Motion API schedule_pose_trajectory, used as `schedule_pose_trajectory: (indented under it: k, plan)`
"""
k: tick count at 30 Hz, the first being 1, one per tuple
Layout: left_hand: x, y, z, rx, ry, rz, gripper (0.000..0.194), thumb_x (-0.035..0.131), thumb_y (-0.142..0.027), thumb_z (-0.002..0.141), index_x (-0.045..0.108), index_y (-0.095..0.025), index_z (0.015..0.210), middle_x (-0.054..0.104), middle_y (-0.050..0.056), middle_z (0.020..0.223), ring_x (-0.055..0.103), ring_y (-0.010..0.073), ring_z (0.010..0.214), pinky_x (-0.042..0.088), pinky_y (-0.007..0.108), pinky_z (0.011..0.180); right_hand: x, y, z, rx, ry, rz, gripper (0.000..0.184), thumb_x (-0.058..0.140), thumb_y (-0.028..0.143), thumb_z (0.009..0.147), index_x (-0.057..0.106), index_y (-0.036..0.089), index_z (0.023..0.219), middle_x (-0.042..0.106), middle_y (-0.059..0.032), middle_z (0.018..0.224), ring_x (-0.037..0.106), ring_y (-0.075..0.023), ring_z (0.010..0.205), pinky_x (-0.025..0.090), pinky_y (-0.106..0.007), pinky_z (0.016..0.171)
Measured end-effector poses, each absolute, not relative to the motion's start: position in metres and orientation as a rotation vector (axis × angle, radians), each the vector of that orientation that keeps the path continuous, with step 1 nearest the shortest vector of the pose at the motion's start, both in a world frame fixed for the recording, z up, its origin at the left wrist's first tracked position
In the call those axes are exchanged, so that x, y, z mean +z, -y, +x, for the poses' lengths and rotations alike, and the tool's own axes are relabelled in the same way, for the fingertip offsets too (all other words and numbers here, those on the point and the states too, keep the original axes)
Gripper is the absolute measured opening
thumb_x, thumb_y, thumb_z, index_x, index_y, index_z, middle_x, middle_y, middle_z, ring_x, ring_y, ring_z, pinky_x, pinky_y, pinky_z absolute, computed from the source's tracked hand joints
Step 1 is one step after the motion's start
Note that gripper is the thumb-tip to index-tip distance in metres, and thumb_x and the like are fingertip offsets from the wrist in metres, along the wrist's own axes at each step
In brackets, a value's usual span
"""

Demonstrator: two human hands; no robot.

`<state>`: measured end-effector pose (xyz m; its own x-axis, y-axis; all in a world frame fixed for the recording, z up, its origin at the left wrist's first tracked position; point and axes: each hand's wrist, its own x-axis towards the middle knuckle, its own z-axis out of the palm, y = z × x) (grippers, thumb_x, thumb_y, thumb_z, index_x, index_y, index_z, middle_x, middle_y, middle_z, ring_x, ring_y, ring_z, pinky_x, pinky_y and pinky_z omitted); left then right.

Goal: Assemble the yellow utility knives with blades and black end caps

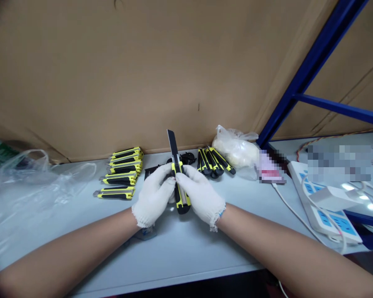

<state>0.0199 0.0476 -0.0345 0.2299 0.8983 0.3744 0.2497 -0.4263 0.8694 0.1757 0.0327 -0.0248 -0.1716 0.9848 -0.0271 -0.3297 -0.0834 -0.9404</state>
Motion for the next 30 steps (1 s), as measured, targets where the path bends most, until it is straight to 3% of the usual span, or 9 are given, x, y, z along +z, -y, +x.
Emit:
schedule_pose_trajectory:
  k: [3, 8, 12, 19, 25, 28, 30]
  plan:
    - [-0.033, -0.047, 0.019, 1.194, -1.068, 2.006, 0.041, 0.055, -0.021, 0.102, 0.066, -0.021, 0.142, 0.071, 0.009, 0.143, 0.066, 0.0271, 0.131, 0.049, 0.044, 0.116, -0.025, -0.031, 0.177, 1.393, 1.137, -0.986, 0.019, 0.072, 0.038, 0.094, 0.066, 0.024, 0.105, 0.069, -0.0007, 0.094, 0.066, -0.0182, 0.085, 0.057, -0.032, 0.077]
    - [-0.029, -0.040, 0.015, 1.163, -0.980, 2.111, 0.047, 0.063, -0.034, 0.100, 0.060, -0.018, 0.145, 0.072, 0.011, 0.132, 0.069, 0.0268, 0.113, 0.054, 0.041, 0.102, -0.020, -0.026, 0.179, 1.385, 1.087, -1.046, 0.017, 0.069, 0.039, 0.098, 0.065, 0.023, 0.100, 0.062, 0.0017, 0.083, 0.057, -0.0146, 0.071, 0.050, -0.027, 0.062]
    - [-0.028, -0.036, 0.015, 1.110, -0.935, 2.124, 0.052, 0.066, -0.029, 0.096, 0.057, -0.019, 0.146, 0.070, 0.010, 0.129, 0.068, 0.0249, 0.103, 0.055, 0.040, 0.095, -0.019, -0.028, 0.179, 1.478, 0.979, -0.968, 0.027, 0.073, 0.049, 0.096, 0.061, 0.024, 0.094, 0.061, 0.0017, 0.076, 0.056, -0.0156, 0.064, 0.049, -0.029, 0.057]
    - [-0.032, -0.039, 0.019, 1.070, -0.875, 2.207, 0.059, 0.063, -0.017, 0.093, 0.050, -0.020, 0.151, 0.063, 0.012, 0.137, 0.064, 0.0270, 0.116, 0.053, 0.044, 0.104, -0.034, -0.045, 0.179, 1.765, 0.612, -0.917, 0.057, 0.066, 0.082, 0.088, 0.057, 0.026, 0.082, 0.057, 0.0005, 0.061, 0.052, -0.0181, 0.052, 0.045, -0.032, 0.046]
    - [-0.029, -0.036, 0.025, 0.991, -0.776, 2.279, 0.057, 0.065, -0.015, 0.087, 0.052, -0.019, 0.143, 0.063, 0.009, 0.114, 0.062, 0.0228, 0.094, 0.058, 0.041, 0.087, -0.027, -0.048, 0.180, 1.779, 0.500, -0.959, 0.072, 0.053, 0.095, 0.085, 0.048, 0.026, 0.064, 0.046, 0.0009, 0.046, 0.042, -0.0147, 0.040, 0.034, -0.029, 0.036]
    - [-0.028, -0.035, 0.027, 1.033, -0.695, 2.277, 0.066, 0.064, -0.013, 0.088, 0.045, -0.020, 0.151, 0.065, 0.008, 0.110, 0.062, 0.0225, 0.095, 0.058, 0.042, 0.091, -0.022, -0.046, 0.181, 1.807, 0.526, -0.950, 0.073, 0.055, 0.095, 0.084, 0.045, 0.027, 0.060, 0.041, 0.0018, 0.041, 0.035, -0.0131, 0.035, 0.029, -0.029, 0.033]
    - [-0.026, -0.034, 0.026, 1.141, -0.719, 2.268, 0.056, 0.064, -0.013, 0.089, 0.052, -0.021, 0.143, 0.068, 0.007, 0.107, 0.064, 0.0237, 0.098, 0.058, 0.045, 0.094, -0.022, -0.045, 0.182, 1.808, 0.517, -0.942, 0.070, 0.060, 0.090, 0.085, 0.046, 0.026, 0.061, 0.042, 0.0017, 0.042, 0.036, -0.0128, 0.035, 0.030, -0.028, 0.034]
